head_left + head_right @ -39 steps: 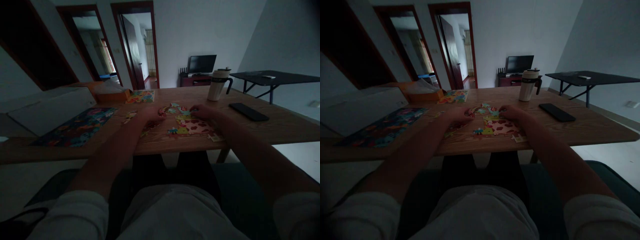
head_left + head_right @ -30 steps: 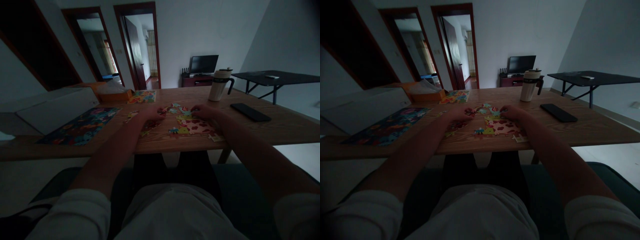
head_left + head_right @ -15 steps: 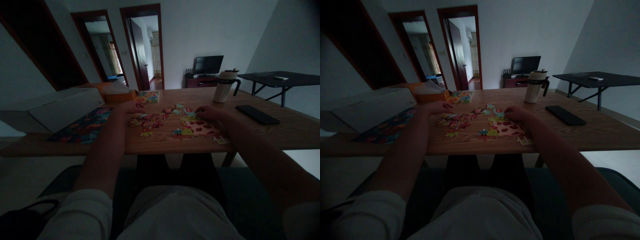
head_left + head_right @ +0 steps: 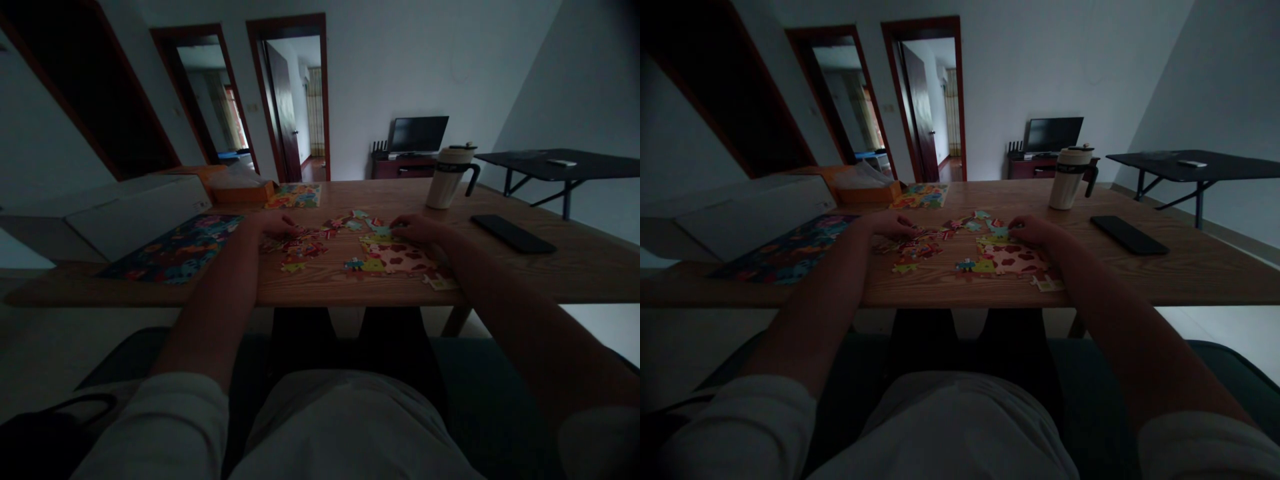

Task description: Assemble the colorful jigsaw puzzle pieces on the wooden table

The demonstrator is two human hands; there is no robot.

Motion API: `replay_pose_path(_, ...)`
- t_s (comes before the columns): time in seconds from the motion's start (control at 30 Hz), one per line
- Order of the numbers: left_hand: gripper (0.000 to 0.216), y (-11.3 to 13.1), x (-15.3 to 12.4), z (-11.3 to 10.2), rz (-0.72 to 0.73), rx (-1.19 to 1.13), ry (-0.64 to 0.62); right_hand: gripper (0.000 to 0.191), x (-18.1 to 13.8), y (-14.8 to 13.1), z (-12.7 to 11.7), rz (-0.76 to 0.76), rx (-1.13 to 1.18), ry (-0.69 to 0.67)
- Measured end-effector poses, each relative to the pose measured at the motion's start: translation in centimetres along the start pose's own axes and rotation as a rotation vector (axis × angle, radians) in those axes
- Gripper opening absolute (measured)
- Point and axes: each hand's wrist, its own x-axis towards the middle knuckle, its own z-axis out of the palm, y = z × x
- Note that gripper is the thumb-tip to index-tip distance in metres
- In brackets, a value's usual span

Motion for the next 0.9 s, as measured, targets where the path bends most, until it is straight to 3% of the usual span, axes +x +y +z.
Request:
replay_pose_path(0.1,0.053,0.2,-0.2,0.0,-0.035,0.002,0.081,0.031,0.1,0.0,0.0,0.001,-0.011,-0.006)
replay_pose_path(0.27,0.046,-0.2,-0.2,-0.3,0.058,0.059,0.277,0.031,-0.3,-0.5,-0.1,0.002,0.003,0.002)
replay_pose_path(0.33,0.045,-0.1,-0.1,-0.2,0.082,0.062,0.293,0.031,-0.4,-0.5,-0.1,0.005,0.008,-0.004)
replay_pose_path(0.47,0.046,0.5,0.4,0.2,0.213,0.076,0.206,0.032,-0.1,-0.2,0.1,0.027,0.003,-0.007)
replay_pose_path(0.6,0.062,0.2,1.0,0.4,0.346,-0.029,0.199,0.031,0.1,0.1,0.2,0.022,0.001,0.004)
replay_pose_path(0.67,0.074,-0.4,1.2,0.4,0.33,-0.042,0.168,0.031,-0.1,0.0,0.1,0.011,0.011,0.006)
replay_pose_path(0.77,0.098,-1.2,1.5,0.3,0.23,0.007,0.014,0.032,-0.3,-0.2,0.0,0.008,0.006,0.009)
replay_pose_path(0.9,0.097,-1.2,1.7,0.4,0.13,0.057,-0.017,0.033,-0.3,-0.3,-0.1,0.015,0.0,0.005)
